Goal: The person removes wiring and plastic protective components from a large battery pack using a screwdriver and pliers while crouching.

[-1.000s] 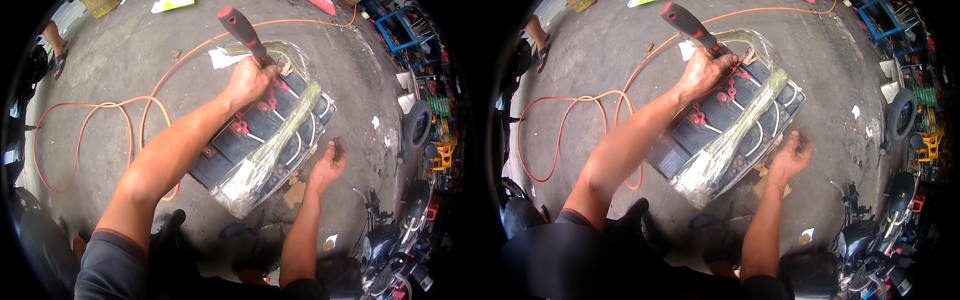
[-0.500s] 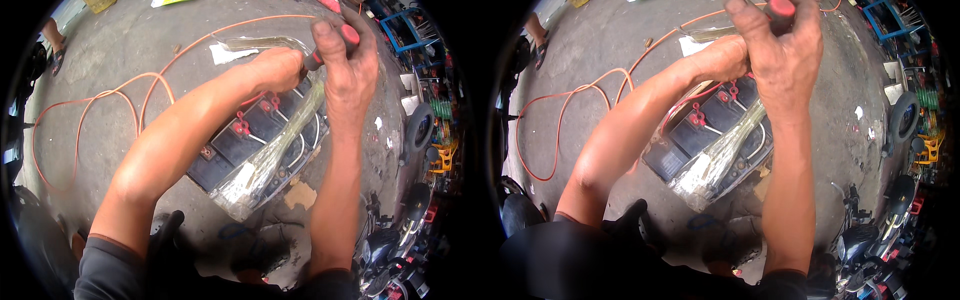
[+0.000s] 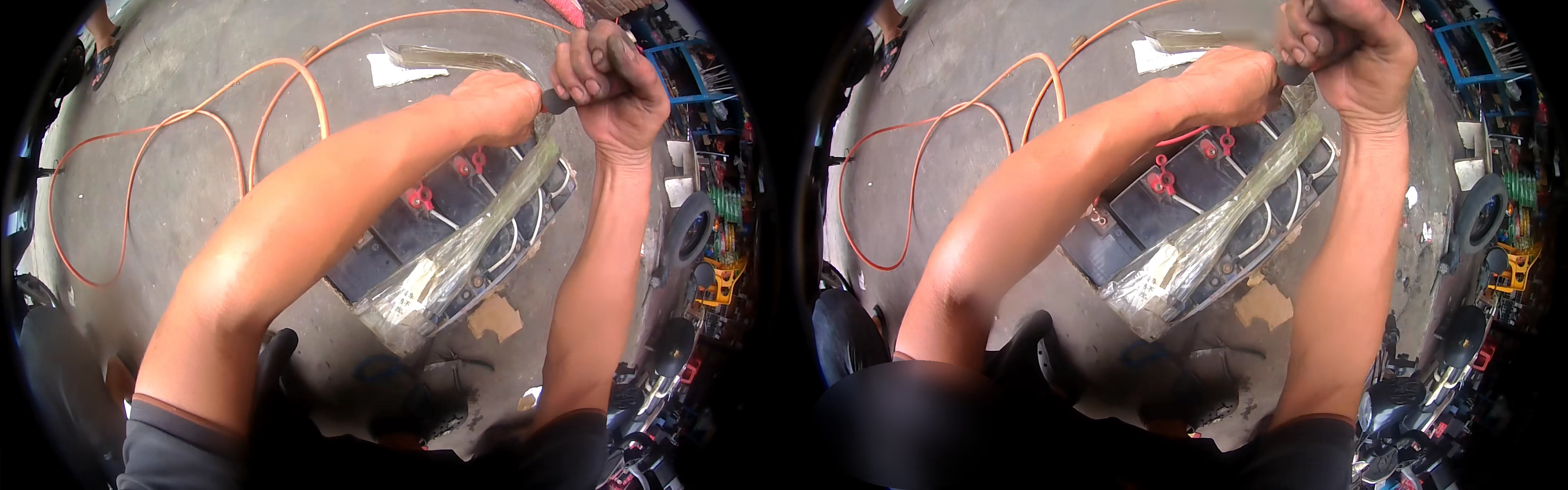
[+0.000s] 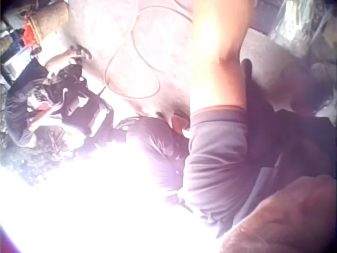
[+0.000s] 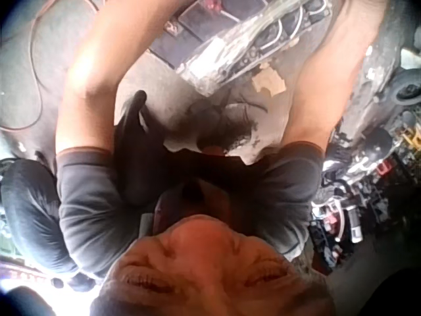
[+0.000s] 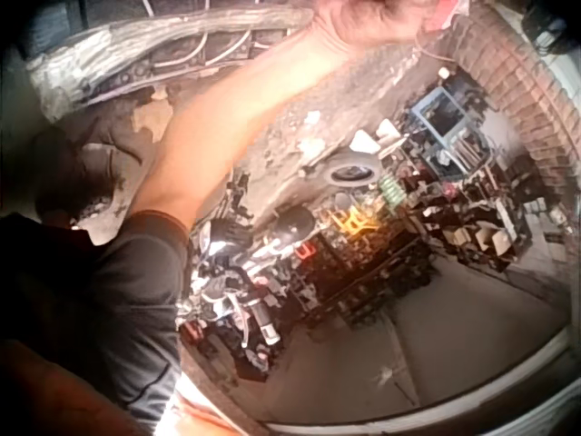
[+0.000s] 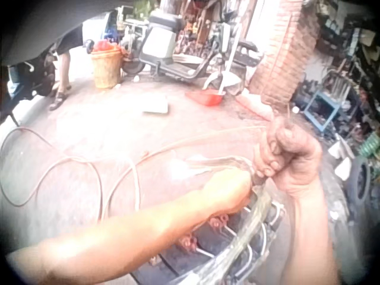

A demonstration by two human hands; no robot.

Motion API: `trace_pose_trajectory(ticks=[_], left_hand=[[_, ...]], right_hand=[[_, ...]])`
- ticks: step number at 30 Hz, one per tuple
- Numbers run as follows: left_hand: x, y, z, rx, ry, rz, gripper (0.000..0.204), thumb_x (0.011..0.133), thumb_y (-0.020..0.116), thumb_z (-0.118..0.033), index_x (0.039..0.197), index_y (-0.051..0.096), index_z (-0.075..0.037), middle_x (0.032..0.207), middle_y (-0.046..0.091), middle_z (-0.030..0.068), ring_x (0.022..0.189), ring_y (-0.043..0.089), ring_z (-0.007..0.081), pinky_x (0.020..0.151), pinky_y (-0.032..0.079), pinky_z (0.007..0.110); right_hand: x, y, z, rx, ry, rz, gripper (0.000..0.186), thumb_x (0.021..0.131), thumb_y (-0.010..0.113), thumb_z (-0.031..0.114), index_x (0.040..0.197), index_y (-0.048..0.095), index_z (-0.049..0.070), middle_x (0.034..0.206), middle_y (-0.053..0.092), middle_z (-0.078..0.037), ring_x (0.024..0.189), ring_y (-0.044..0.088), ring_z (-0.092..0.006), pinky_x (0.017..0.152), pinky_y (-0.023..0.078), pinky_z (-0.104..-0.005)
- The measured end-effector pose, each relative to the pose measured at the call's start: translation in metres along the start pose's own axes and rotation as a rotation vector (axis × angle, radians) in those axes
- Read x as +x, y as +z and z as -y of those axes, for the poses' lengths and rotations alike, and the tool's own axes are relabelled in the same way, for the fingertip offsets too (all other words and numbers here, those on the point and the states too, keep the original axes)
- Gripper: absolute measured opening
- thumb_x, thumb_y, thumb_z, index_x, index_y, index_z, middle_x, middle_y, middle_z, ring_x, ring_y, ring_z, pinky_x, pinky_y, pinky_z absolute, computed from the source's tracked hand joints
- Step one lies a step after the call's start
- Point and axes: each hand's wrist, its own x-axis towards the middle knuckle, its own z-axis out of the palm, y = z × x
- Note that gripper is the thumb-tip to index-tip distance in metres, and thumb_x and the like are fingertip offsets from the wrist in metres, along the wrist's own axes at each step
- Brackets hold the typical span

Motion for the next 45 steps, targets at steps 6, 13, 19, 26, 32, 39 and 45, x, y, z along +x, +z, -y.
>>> trace_pose_trajectory(ticks=[6, 13, 19, 26, 32, 39, 45], left_hand=[[-0.005, 0.000, 0.022, -0.267, 0.033, 0.041, 0.025, 0.090, 0.063, -0.017, 0.111, 0.070, -0.005, 0.098, 0.071, 0.0207, 0.099, 0.067, 0.0338, 0.086, 0.051, 0.044], [-0.011, 0.010, 0.009, -0.117, 0.004, -0.202, 0.022, 0.093, 0.062, -0.019, 0.106, 0.069, -0.002, 0.086, 0.071, 0.0210, 0.088, 0.068, 0.0388, 0.079, 0.052, 0.046], [-0.010, 0.015, 0.016, -0.160, -0.023, -0.268, 0.026, 0.089, 0.066, -0.026, 0.096, 0.066, -0.002, 0.078, 0.069, 0.0176, 0.080, 0.066, 0.0381, 0.074, 0.052, 0.045], [-0.006, 0.015, 0.023, -0.250, 0.040, -0.131, 0.025, 0.091, 0.066, -0.023, 0.096, 0.066, 0.001, 0.086, 0.069, 0.0204, 0.086, 0.066, 0.0385, 0.078, 0.051, 0.045], [-0.001, 0.003, 0.006, -0.060, -0.096, -0.099, 0.019, 0.087, 0.067, -0.021, 0.094, 0.070, -0.003, 0.092, 0.071, 0.0192, 0.092, 0.068, 0.0381, 0.081, 0.052, 0.047], [0.001, 0.020, 0.020, -0.261, -0.021, -0.200, 0.024, 0.089, 0.070, -0.025, 0.097, 0.070, -0.003, 0.089, 0.071, 0.0189, 0.089, 0.068, 0.0385, 0.079, 0.052, 0.046], [-0.004, 0.015, 0.011, -0.110, -0.173, -0.130, 0.019, 0.087, 0.066, -0.021, 0.095, 0.072, -0.004, 0.092, 0.071, 0.0209, 0.096, 0.067, 0.0410, 0.084, 0.052, 0.047]], right_hand=[[0.019, 0.049, -0.023, -0.229, -0.118, -0.495, 0.020, 0.081, 0.070, 0.018, 0.092, 0.067, 0.003, 0.062, 0.058, -0.003, 0.050, 0.051, -0.0104, 0.052, 0.044, -0.0239], [-0.051, 0.037, -0.073, -0.474, -0.086, -1.005, 0.050, 0.101, 0.052, 0.041, 0.122, 0.058, -0.005, 0.115, 0.065, -0.015, 0.105, 0.062, -0.0235, 0.096, 0.047, -0.0387], [-0.096, 0.041, -0.145, -1.002, 0.191, -0.977, 0.027, 0.087, 0.070, 0.019, 0.106, 0.066, 0.001, 0.102, 0.068, -0.012, 0.097, 0.063, -0.0277, 0.087, 0.048, -0.0415], [-0.090, 0.045, -0.149, -1.602, 0.171, -0.904, 0.018, 0.082, 0.073, 0.019, 0.093, 0.068, 0.006, 0.093, 0.064, -0.011, 0.093, 0.058, -0.0341, 0.083, 0.046, -0.0464], [-0.093, 0.037, -0.149, -1.520, 0.185, -0.930, 0.014, 0.082, 0.073, 0.019, 0.089, 0.070, 0.007, 0.090, 0.065, -0.011, 0.088, 0.059, -0.0360, 0.082, 0.046, -0.0470], [-0.096, 0.036, -0.147, -1.292, 0.195, -0.942, 0.013, 0.084, 0.072, 0.018, 0.092, 0.073, 0.008, 0.094, 0.067, -0.010, 0.093, 0.060, -0.0347, 0.084, 0.046, -0.0457], [-0.103, 0.036, -0.147, -1.283, 0.214, -0.931, 0.016, 0.083, 0.072, 0.019, 0.095, 0.075, 0.008, 0.095, 0.067, -0.011, 0.095, 0.060, -0.0330, 0.087, 0.046, -0.0436]])
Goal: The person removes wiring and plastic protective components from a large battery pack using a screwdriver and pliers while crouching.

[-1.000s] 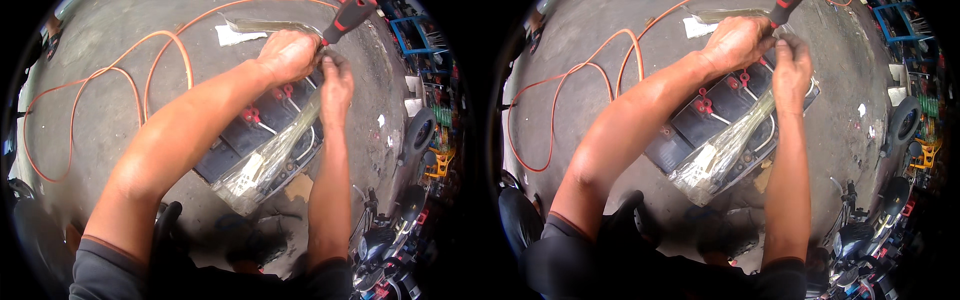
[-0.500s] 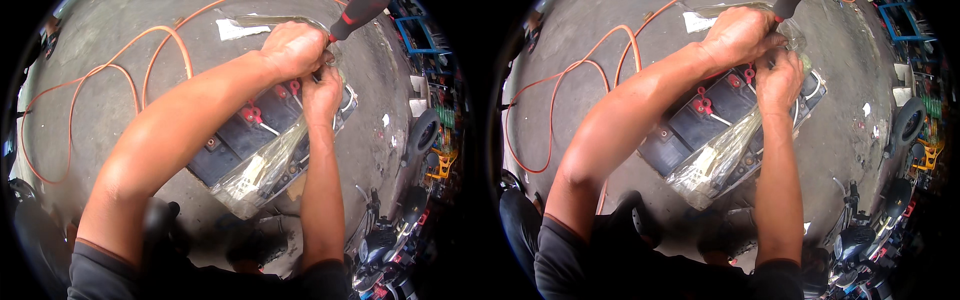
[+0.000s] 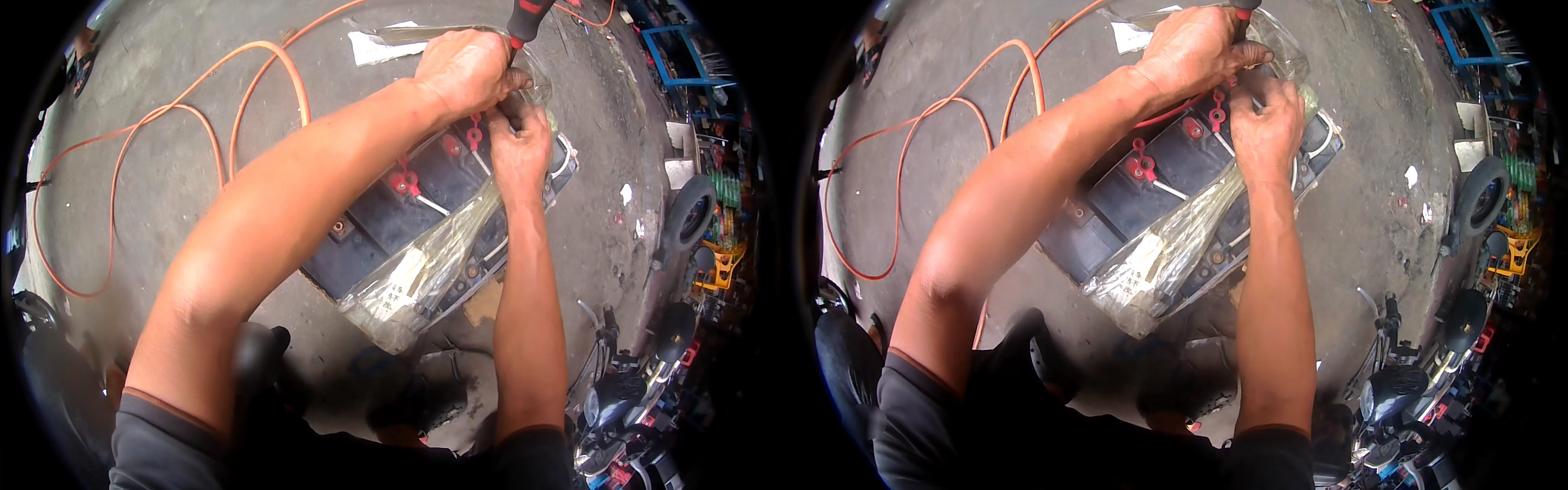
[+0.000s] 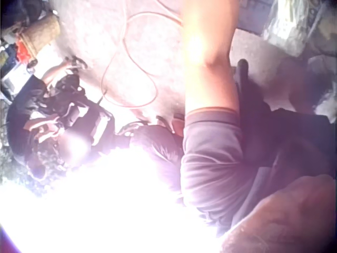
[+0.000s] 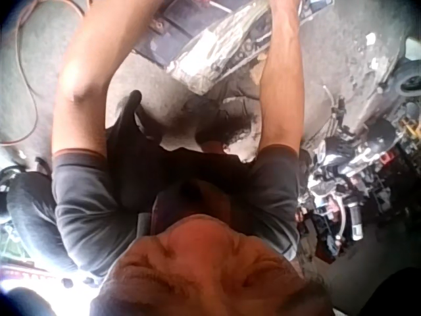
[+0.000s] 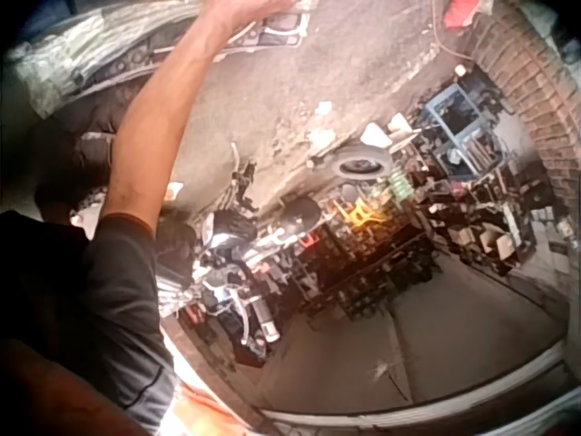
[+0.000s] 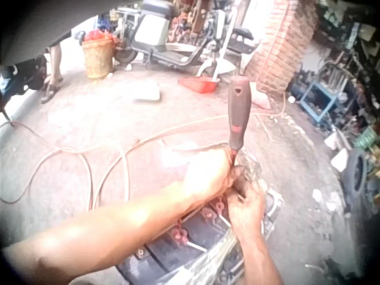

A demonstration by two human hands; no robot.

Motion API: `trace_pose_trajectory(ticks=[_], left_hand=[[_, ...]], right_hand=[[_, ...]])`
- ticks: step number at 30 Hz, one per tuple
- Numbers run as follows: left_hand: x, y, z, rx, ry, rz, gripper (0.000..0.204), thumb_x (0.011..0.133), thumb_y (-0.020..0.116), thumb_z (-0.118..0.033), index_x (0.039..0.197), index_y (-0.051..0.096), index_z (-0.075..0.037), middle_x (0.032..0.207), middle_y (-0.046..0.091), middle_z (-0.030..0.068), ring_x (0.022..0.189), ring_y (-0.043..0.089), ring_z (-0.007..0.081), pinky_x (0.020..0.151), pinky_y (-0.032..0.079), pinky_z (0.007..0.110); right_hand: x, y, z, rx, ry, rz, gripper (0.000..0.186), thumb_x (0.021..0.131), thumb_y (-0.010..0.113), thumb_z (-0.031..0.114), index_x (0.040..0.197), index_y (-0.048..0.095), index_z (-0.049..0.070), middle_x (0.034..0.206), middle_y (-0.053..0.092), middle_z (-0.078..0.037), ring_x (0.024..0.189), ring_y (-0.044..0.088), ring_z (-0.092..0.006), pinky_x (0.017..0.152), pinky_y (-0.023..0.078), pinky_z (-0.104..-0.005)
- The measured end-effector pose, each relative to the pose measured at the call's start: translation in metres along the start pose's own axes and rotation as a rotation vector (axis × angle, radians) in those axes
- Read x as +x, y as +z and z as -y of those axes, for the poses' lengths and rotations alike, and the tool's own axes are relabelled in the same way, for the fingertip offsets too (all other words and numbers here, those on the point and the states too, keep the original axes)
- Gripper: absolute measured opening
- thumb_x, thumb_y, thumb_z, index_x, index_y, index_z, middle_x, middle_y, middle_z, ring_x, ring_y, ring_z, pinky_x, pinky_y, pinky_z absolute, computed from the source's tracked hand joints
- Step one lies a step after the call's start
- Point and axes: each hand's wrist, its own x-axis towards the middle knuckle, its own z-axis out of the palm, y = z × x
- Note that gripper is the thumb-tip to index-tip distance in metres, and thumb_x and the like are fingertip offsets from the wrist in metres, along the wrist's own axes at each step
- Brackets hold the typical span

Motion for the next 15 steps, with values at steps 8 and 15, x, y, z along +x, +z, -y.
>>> trace_pose_trajectory(ticks=[8, 15], left_hand=[[0.005, -0.004, 0.010, -0.111, 0.116, -0.061, 0.021, 0.084, 0.062, -0.015, 0.097, 0.067, 0.000, 0.089, 0.069, 0.0275, 0.092, 0.068, 0.0443, 0.082, 0.053, 0.051], [0.006, -0.015, 0.004, -0.075, 0.257, 0.027, 0.023, 0.080, 0.067, -0.017, 0.099, 0.069, -0.003, 0.090, 0.069, 0.0256, 0.091, 0.069, 0.0414, 0.082, 0.054, 0.048]], right_hand=[[0.007, -0.002, 0.002, 0.003, 0.039, 0.023, 0.030, 0.084, 0.072, 0.026, 0.104, 0.076, 0.004, 0.100, 0.070, -0.017, 0.097, 0.066, -0.0293, 0.090, 0.049, -0.0357], [0.026, 0.001, 0.005, 0.187, 0.200, 0.210, 0.018, 0.083, 0.071, 0.018, 0.092, 0.069, 0.002, 0.075, 0.063, -0.005, 0.065, 0.055, -0.0116, 0.064, 0.044, -0.0258]])
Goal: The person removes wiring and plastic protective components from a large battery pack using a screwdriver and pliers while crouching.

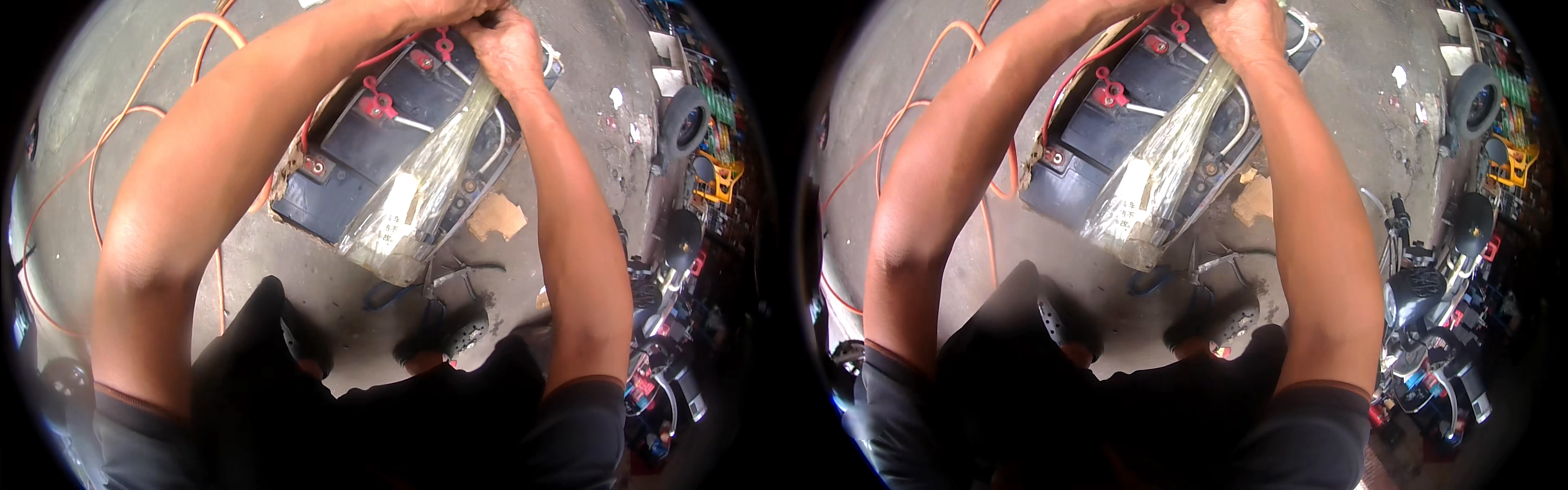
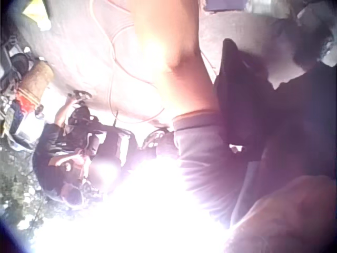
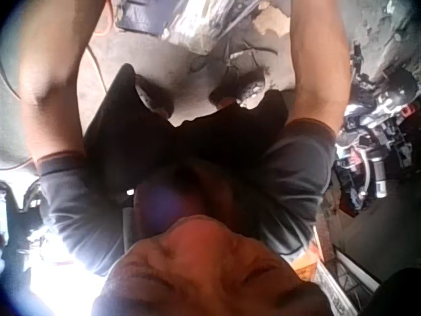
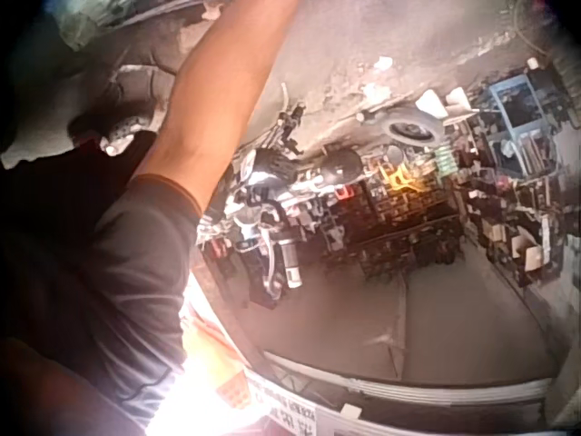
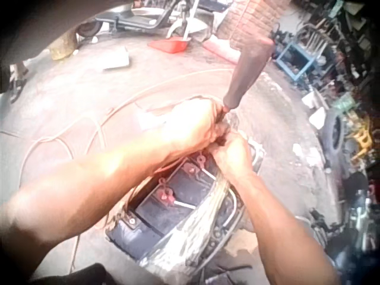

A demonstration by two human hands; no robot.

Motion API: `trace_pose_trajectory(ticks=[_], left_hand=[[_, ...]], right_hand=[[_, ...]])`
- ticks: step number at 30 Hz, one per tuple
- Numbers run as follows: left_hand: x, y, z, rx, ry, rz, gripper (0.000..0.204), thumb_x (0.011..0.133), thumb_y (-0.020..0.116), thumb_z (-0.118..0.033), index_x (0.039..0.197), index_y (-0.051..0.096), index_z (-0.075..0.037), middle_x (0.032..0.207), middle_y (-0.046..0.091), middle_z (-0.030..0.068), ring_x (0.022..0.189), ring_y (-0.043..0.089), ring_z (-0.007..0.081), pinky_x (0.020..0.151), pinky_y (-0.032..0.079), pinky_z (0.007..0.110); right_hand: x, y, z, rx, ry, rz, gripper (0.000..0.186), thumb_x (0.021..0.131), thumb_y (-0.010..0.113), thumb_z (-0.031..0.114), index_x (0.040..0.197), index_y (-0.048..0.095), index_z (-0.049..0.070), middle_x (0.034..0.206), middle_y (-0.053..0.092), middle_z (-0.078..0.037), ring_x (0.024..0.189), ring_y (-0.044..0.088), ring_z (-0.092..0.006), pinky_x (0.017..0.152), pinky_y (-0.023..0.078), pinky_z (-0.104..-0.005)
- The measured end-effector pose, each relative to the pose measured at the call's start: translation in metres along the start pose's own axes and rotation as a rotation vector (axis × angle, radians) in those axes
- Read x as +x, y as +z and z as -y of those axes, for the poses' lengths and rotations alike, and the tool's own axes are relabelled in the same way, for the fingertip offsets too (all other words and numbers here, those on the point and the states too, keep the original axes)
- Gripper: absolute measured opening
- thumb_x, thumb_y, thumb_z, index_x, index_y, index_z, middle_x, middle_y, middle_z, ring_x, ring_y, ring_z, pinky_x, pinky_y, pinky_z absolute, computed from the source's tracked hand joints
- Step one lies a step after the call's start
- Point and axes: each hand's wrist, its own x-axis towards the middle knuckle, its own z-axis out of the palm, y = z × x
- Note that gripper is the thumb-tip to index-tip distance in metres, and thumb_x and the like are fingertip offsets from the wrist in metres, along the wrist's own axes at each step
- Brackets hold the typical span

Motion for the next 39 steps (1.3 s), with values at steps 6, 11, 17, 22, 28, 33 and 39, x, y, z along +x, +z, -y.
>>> trace_pose_trajectory(ticks=[6, 11, 17, 22, 28, 33, 39], left_hand=[[0.017, 0.018, 0.005, -0.133, -0.030, 0.122, 0.030, 0.087, 0.058, -0.015, 0.115, 0.067, -0.007, 0.102, 0.071, 0.0210, 0.102, 0.066, 0.0406, 0.087, 0.052, 0.049], [0.015, 0.016, -0.015, -0.113, -0.197, 0.169, 0.023, 0.091, 0.062, -0.023, 0.106, 0.068, -0.008, 0.094, 0.071, 0.0203, 0.091, 0.067, 0.0415, 0.081, 0.052, 0.049], [0.019, -0.011, -0.004, -0.194, -0.339, 0.159, 0.025, 0.089, 0.068, -0.026, 0.102, 0.067, -0.004, 0.084, 0.070, 0.0192, 0.082, 0.068, 0.0381, 0.075, 0.054, 0.044], [0.007, -0.004, 0.039, -0.603, -0.307, 0.158, 0.009, 0.093, 0.067, -0.009, 0.097, 0.069, -0.001, 0.091, 0.070, 0.0033, 0.088, 0.064, 0.0152, 0.078, 0.052, 0.034], [0.005, -0.010, 0.007, -0.213, -0.392, 0.064, 0.023, 0.089, 0.071, -0.021, 0.083, 0.069, 0.002, 0.066, 0.064, 0.0059, 0.063, 0.059, 0.0114, 0.062, 0.049, 0.032], [0.002, 0.004, -0.011, -0.256, -0.471, -0.146, 0.029, 0.088, 0.071, -0.026, 0.083, 0.068, 0.002, 0.064, 0.064, 0.0070, 0.059, 0.056, 0.0138, 0.059, 0.047, 0.034], [0.009, -0.049, -0.034, -0.111, -0.312, -0.338, 0.036, 0.090, 0.070, -0.030, 0.082, 0.066, 0.005, 0.066, 0.063, 0.0076, 0.059, 0.059, 0.0154, 0.057, 0.048, 0.034]], right_hand=[[0.010, 0.001, -0.041, 0.126, 0.227, 0.014, 0.022, 0.091, 0.061, 0.004, 0.113, 0.062, 0.001, 0.111, 0.064, -0.006, 0.102, 0.059, -0.0131, 0.087, 0.049, -0.0295], [0.006, -0.004, -0.079, 0.413, 0.352, -0.047, 0.018, 0.082, 0.074, 0.013, 0.097, 0.066, 0.005, 0.096, 0.069, -0.003, 0.086, 0.062, -0.0182, 0.082, 0.051, -0.0331], [0.013, -0.027, 0.019, 0.151, 0.239, 0.271, 0.029, 0.079, 0.076, 0.000, 0.107, 0.068, 0.004, 0.107, 0.064, -0.005, 0.097, 0.067, -0.0219, 0.086, 0.053, -0.0336], [0.017, -0.031, 0.007, -0.038, 0.187, 0.367, 0.034, 0.075, 0.080, 0.008, 0.108, 0.072, 0.008, 0.104, 0.061, -0.008, 0.098, 0.064, -0.0232, 0.088, 0.052, -0.0368], [0.009, -0.031, 0.012, -0.109, 0.154, 0.303, 0.032, 0.077, 0.080, 0.029, 0.105, 0.074, 0.014, 0.101, 0.065, -0.006, 0.096, 0.065, -0.0258, 0.086, 0.051, -0.0398], [0.009, -0.023, 0.011, -0.178, 0.012, 0.164, 0.024, 0.078, 0.078, 0.029, 0.096, 0.075, 0.013, 0.101, 0.068, -0.006, 0.094, 0.066, -0.0277, 0.084, 0.051, -0.0406], [0.008, -0.023, 0.010, -0.154, 0.088, 0.116, 0.024, 0.082, 0.074, 0.031, 0.095, 0.076, 0.011, 0.097, 0.073, -0.007, 0.092, 0.068, -0.0279, 0.084, 0.051, -0.0390]])
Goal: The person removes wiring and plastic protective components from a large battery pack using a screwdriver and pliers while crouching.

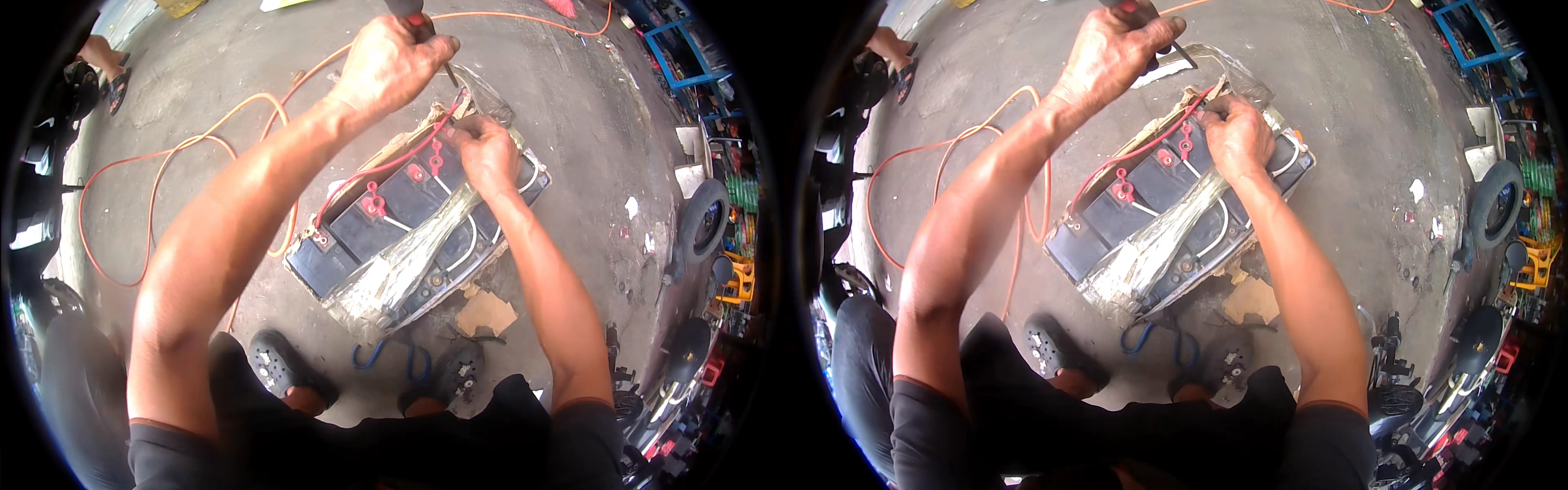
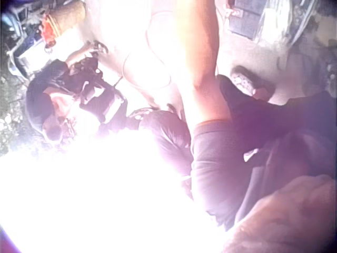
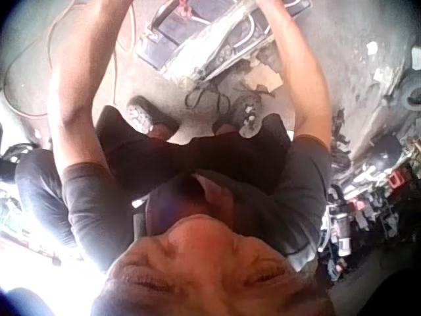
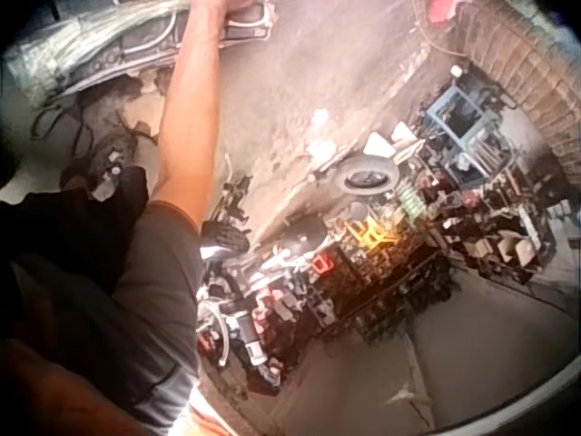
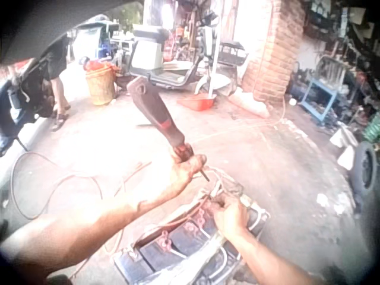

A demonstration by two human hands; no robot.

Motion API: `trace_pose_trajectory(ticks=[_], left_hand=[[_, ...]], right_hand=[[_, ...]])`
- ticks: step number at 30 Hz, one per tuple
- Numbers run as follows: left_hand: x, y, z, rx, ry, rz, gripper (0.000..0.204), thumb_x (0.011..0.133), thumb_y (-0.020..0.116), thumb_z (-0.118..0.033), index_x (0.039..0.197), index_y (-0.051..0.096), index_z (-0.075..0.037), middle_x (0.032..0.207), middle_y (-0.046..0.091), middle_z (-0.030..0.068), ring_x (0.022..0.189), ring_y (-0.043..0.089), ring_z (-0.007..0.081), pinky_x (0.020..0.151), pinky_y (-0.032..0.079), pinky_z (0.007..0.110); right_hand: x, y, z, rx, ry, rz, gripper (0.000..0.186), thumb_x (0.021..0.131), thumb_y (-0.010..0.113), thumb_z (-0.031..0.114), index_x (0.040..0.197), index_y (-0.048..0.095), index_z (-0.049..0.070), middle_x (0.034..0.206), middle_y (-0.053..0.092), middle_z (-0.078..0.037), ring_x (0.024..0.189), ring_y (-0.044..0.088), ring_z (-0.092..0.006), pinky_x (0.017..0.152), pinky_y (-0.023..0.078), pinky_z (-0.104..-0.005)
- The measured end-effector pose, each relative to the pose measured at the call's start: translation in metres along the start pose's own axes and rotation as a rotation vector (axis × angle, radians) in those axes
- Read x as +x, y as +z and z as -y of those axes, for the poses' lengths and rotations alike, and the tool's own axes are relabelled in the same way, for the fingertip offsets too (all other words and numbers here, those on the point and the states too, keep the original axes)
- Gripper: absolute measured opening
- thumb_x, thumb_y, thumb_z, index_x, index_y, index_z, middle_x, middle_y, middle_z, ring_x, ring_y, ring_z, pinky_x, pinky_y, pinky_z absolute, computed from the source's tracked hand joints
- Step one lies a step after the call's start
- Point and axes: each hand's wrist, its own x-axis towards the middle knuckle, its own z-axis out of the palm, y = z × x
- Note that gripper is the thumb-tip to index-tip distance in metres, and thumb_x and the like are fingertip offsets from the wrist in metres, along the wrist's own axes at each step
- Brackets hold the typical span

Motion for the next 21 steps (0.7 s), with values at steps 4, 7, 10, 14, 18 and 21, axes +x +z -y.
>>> trace_pose_trajectory(ticks=[4, 7, 10, 14, 18, 21], left_hand=[[-0.009, -0.023, -0.017, 0.111, 0.034, 0.082, 0.034, 0.089, 0.069, -0.030, 0.080, 0.066, 0.003, 0.064, 0.062, 0.0108, 0.060, 0.060, 0.0194, 0.059, 0.048, 0.036], [-0.026, -0.027, -0.022, 0.062, -0.009, 0.125, 0.033, 0.091, 0.069, -0.028, 0.081, 0.066, 0.003, 0.065, 0.061, 0.0066, 0.061, 0.058, 0.0134, 0.057, 0.046, 0.032], [-0.036, -0.013, -0.010, 0.016, -0.070, 0.130, 0.031, 0.092, 0.071, -0.027, 0.083, 0.066, 0.003, 0.065, 0.059, 0.0054, 0.062, 0.057, 0.0123, 0.058, 0.046, 0.031], [-0.035, 0.023, 0.020, -0.195, -0.078, 0.042, 0.025, 0.092, 0.071, -0.020, 0.087, 0.066, 0.004, 0.071, 0.063, 0.0056, 0.067, 0.057, 0.0124, 0.061, 0.047, 0.032], [-0.036, 0.044, 0.020, -0.219, -0.155, 0.127, 0.025, 0.092, 0.071, -0.020, 0.089, 0.066, 0.005, 0.075, 0.065, 0.0065, 0.069, 0.057, 0.0125, 0.063, 0.047, 0.032], [-0.032, 0.055, 0.026, -0.253, -0.148, 0.158, 0.024, 0.093, 0.071, -0.019, 0.091, 0.066, 0.004, 0.073, 0.063, 0.0068, 0.069, 0.054, 0.0125, 0.063, 0.045, 0.032]], right_hand=[[0.003, -0.001, -0.001, 0.055, 0.042, -0.055, 0.023, 0.087, 0.071, 0.026, 0.101, 0.074, 0.008, 0.097, 0.074, -0.012, 0.089, 0.070, -0.0260, 0.081, 0.052, -0.0360], [0.018, -0.022, -0.025, 0.232, -0.060, -0.282, 0.021, 0.089, 0.070, 0.022, 0.101, 0.072, 0.004, 0.098, 0.072, -0.019, 0.092, 0.070, -0.0331, 0.082, 0.052, -0.0395], [0.042, -0.074, -0.089, -0.020, 0.020, -0.414, 0.034, 0.087, 0.072, 0.020, 0.115, 0.067, 0.001, 0.114, 0.068, -0.020, 0.109, 0.064, -0.0355, 0.092, 0.050, -0.0427], [0.009, -0.090, -0.081, -0.289, -0.068, -0.390, 0.053, 0.083, 0.077, 0.025, 0.128, 0.060, 0.003, 0.132, 0.057, -0.020, 0.127, 0.051, -0.0367, 0.101, 0.044, -0.0451], [-0.002, -0.051, -0.039, -0.403, -0.448, -0.223, 0.062, 0.081, 0.079, 0.028, 0.134, 0.057, 0.005, 0.129, 0.056, -0.019, 0.126, 0.050, -0.0377, 0.101, 0.043, -0.0488], [0.008, -0.032, -0.021, -0.380, -0.384, -0.171, 0.060, 0.082, 0.077, 0.027, 0.134, 0.057, 0.007, 0.131, 0.055, -0.020, 0.124, 0.050, -0.0394, 0.100, 0.044, -0.0515]])
